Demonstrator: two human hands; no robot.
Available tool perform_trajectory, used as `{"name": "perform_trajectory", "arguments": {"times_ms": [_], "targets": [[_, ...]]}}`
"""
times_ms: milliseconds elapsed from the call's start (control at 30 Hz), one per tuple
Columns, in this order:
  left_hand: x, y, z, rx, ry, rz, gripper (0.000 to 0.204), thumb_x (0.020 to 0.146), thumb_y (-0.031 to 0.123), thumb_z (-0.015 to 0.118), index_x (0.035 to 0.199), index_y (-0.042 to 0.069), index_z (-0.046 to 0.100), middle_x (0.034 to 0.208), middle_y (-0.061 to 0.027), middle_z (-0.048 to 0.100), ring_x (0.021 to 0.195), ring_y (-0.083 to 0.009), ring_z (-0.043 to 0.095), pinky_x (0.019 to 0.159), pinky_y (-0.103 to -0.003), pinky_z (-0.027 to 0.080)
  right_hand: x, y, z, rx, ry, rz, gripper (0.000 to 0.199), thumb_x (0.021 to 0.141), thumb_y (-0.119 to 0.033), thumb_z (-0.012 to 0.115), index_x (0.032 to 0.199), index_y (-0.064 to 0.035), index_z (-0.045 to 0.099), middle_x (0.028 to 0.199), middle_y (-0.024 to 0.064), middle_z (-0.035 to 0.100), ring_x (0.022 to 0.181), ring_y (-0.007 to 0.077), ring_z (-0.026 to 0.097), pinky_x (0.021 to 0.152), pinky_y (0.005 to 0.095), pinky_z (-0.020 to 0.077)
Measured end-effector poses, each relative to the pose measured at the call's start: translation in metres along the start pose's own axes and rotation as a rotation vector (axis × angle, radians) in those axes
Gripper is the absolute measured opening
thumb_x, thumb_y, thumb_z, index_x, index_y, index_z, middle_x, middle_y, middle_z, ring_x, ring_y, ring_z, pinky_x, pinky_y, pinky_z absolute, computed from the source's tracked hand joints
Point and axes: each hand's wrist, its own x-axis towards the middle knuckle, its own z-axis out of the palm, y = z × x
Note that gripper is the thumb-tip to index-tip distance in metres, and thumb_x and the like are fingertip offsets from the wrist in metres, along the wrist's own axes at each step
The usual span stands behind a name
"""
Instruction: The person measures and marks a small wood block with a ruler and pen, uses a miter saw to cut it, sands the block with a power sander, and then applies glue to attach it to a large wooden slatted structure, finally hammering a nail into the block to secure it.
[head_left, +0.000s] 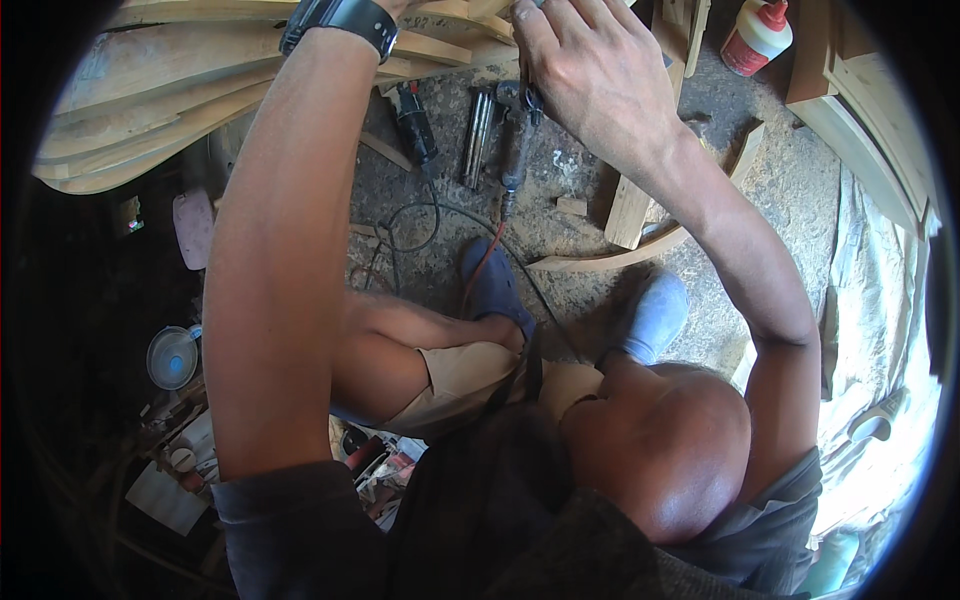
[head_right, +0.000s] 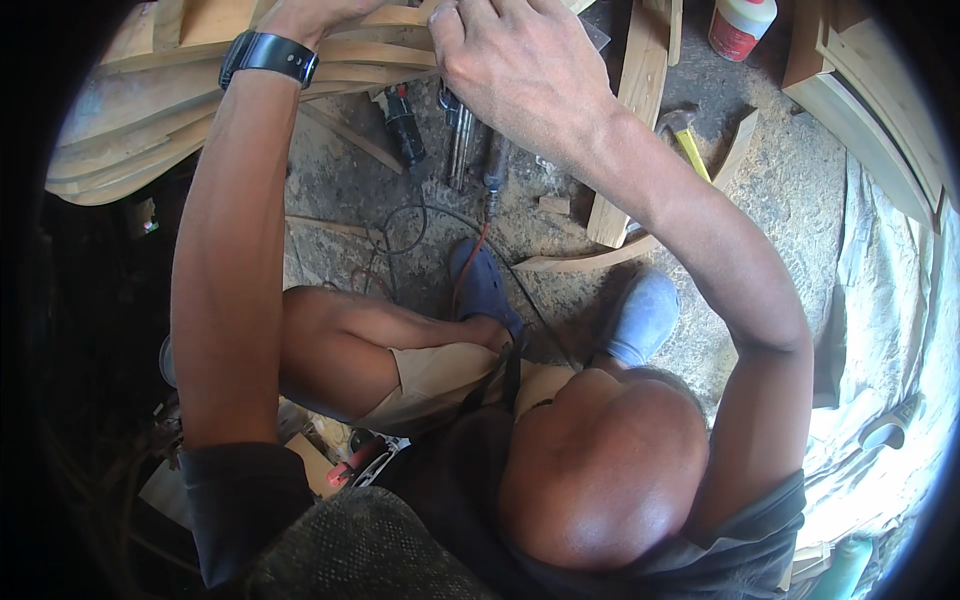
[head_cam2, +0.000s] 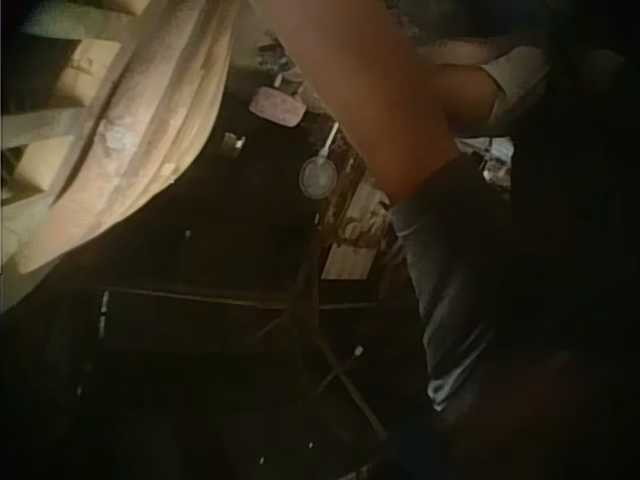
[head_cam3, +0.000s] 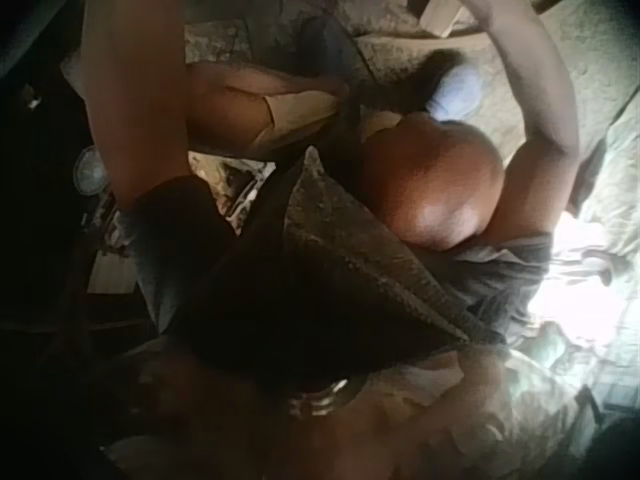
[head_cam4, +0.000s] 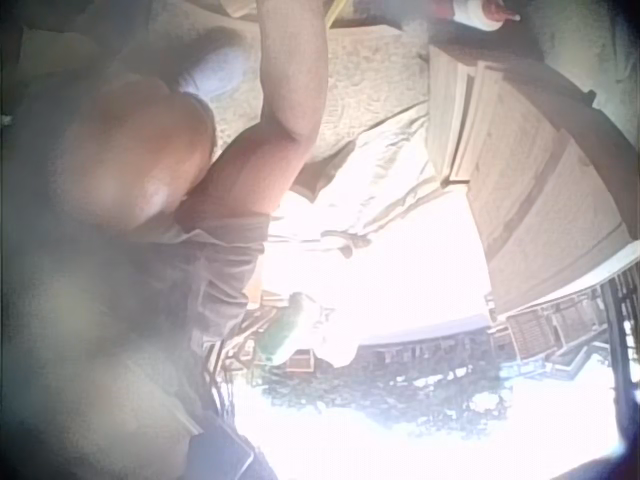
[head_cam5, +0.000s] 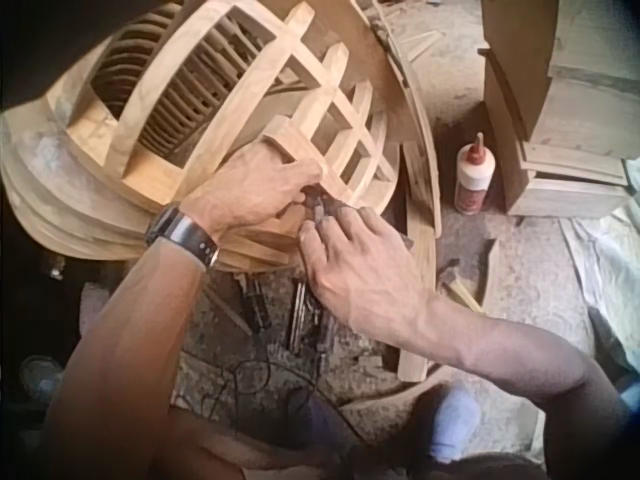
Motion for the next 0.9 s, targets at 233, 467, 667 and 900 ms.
{"name": "perform_trajectory", "arguments": {"times_ms": [233,467,667,900], "targets": [[0.014,-0.042,0.004,0.683,0.148,0.520,0.020,0.094,0.019,0.060,0.112,0.009,0.064,0.106,-0.0224,0.067,0.100,-0.0410,0.068,0.083,-0.048,0.056,0.002,0.001,0.003,-0.018,0.012,-0.016,0.041,0.089,-0.022,0.059,0.119,0.0059,0.062,0.104,0.0177,0.067,0.104,0.0305,0.063,0.092,0.0412,0.0481],[0.012,-0.041,0.006,0.657,0.153,0.502,0.023,0.090,0.017,0.065,0.112,0.010,0.063,0.107,-0.0230,0.067,0.101,-0.0426,0.067,0.083,-0.049,0.056,0.005,-0.003,0.007,-0.016,-0.032,0.020,0.037,0.090,-0.021,0.059,0.118,0.0037,0.061,0.105,0.0154,0.065,0.108,0.0306,0.060,0.095,0.0461,0.0459],[0.014,-0.045,0.005,0.679,0.169,0.556,0.023,0.090,0.016,0.064,0.112,0.009,0.064,0.107,-0.0223,0.067,0.102,-0.0421,0.067,0.085,-0.048,0.057,0.006,-0.006,0.009,0.032,-0.046,0.062,0.036,0.090,-0.020,0.058,0.118,0.0024,0.060,0.110,0.0155,0.063,0.111,0.0314,0.058,0.097,0.0513,0.0430],[0.014,-0.043,0.005,0.643,0.168,0.551,0.022,0.089,0.014,0.064,0.110,0.009,0.064,0.110,-0.0221,0.066,0.103,-0.0412,0.066,0.086,-0.047,0.056,0.008,-0.007,0.005,-0.033,-0.074,0.074,0.039,0.090,-0.018,0.056,0.121,0.0049,0.060,0.114,0.0189,0.063,0.114,0.0323,0.058,0.098,0.0508,0.0433]]}}
